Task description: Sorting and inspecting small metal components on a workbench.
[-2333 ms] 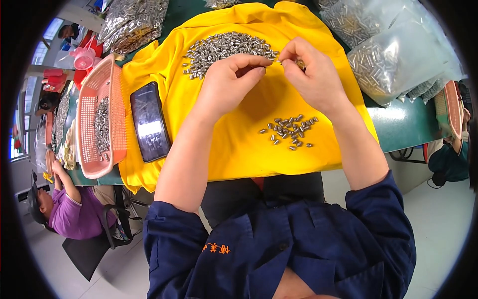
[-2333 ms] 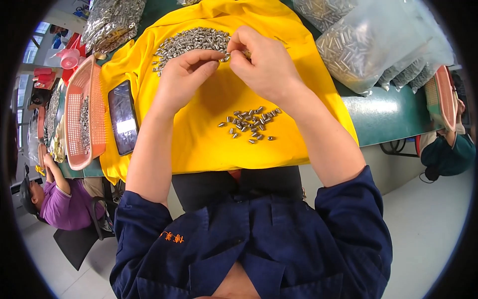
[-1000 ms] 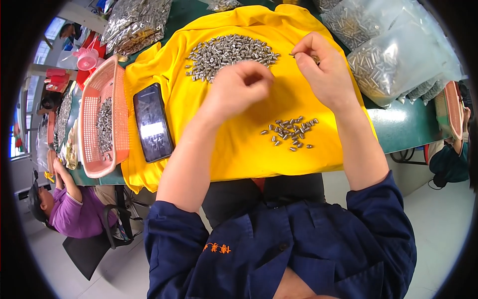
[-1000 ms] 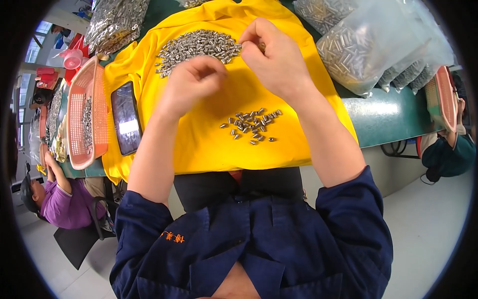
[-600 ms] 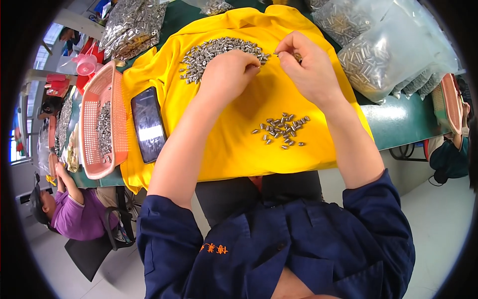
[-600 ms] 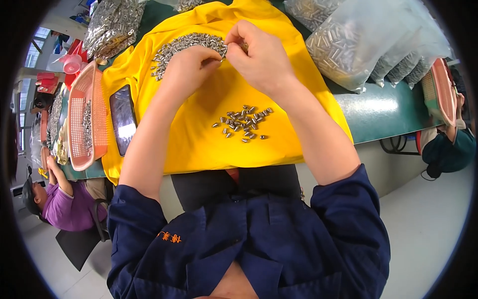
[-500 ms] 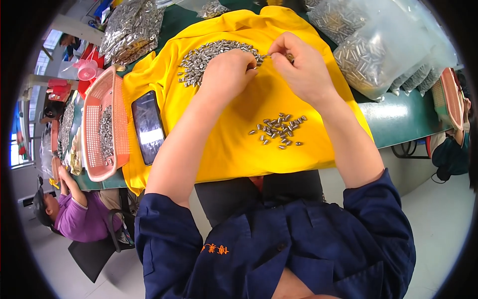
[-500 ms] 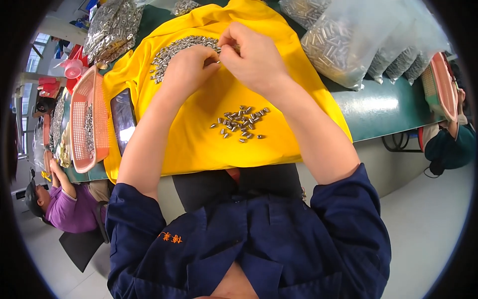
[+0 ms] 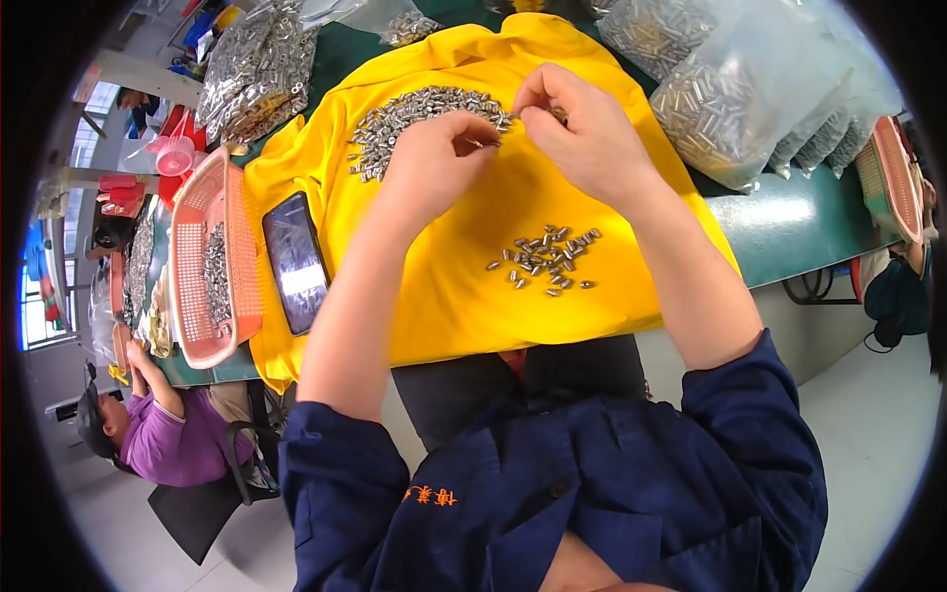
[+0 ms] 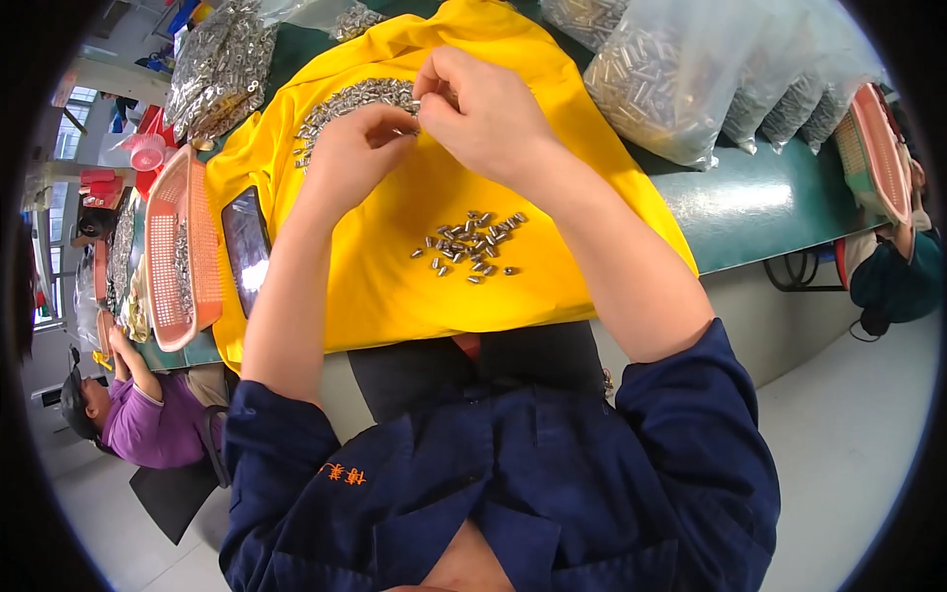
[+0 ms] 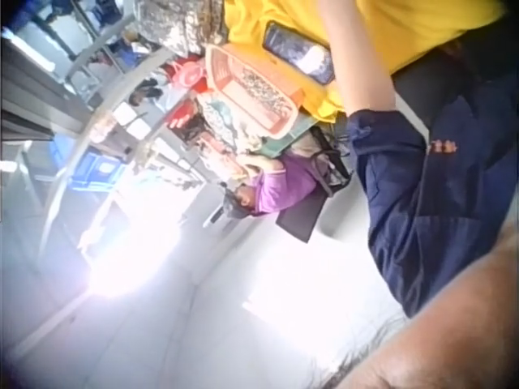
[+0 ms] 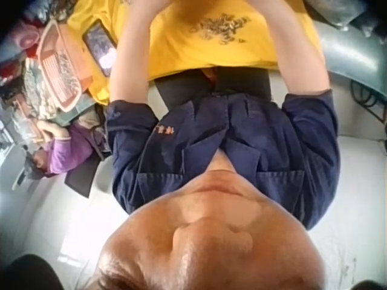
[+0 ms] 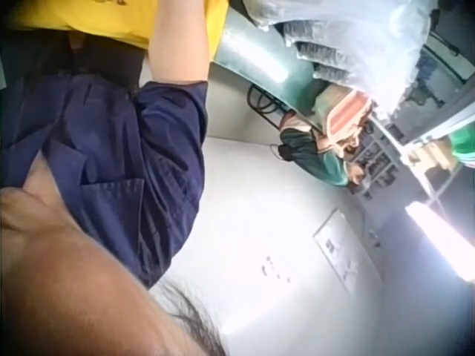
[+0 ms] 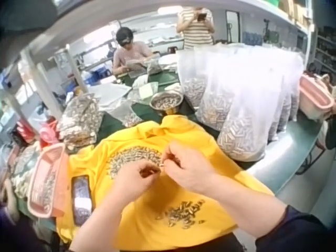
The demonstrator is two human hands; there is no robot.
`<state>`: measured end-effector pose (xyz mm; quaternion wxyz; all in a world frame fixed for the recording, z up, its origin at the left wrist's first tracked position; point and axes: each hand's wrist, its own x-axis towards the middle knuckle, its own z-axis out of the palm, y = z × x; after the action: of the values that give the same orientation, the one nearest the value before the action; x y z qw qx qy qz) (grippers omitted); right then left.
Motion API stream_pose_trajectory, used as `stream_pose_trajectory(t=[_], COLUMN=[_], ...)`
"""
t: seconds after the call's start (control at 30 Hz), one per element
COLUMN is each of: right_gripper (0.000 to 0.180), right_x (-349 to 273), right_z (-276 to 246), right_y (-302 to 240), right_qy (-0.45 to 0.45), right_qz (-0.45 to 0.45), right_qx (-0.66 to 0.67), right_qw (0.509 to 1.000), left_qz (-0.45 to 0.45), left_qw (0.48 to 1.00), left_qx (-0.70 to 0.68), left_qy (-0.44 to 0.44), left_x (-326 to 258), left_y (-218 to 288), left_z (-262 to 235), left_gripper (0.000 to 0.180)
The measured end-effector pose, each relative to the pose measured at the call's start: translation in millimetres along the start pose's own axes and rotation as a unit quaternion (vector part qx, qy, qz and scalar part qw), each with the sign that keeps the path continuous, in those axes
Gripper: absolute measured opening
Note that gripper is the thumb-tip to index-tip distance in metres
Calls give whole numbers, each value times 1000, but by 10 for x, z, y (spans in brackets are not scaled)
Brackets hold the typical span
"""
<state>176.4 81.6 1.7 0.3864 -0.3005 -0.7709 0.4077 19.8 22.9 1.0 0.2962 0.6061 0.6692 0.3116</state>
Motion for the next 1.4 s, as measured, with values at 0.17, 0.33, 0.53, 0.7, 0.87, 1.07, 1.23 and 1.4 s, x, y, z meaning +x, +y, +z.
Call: stream_pose_trajectory(t=[0.17,0.33,0.53,0.7,0.87,1.07,1.23,1.4], right_gripper=[8,8,4,7,7,8,9,9], right_x=[-37,-20,-34,-84,-82,-92,-51,-72], right_z=[30,39,20,87,121,152,81,109], right_y=[27,20,-42,-48,-58,-14,-2,-21], right_qy=[-77,-112,-143,-90,-89,-88,5,-45], right_qz=[8,50,58,-18,-19,-36,-31,-13], right_qx=[67,92,55,-49,-102,-163,-84,-21], right_qw=[995,988,986,995,991,982,996,999], left_qz=[-27,4,-10,-16,-9,51,-41,-43], left_qw=[904,899,900,920,942,996,982,915], left_qx=[-427,-437,-434,-391,-334,-63,-172,-401], left_qy=[-23,-43,-45,-32,1,46,65,11], left_x=[-143,-137,-136,-125,-127,-150,-113,-114], left_y=[-130,-162,-172,-153,-170,-60,-199,-225], left_z=[65,35,34,64,92,85,-35,-4], left_gripper=[15,15,15,14,14,15,12,13])
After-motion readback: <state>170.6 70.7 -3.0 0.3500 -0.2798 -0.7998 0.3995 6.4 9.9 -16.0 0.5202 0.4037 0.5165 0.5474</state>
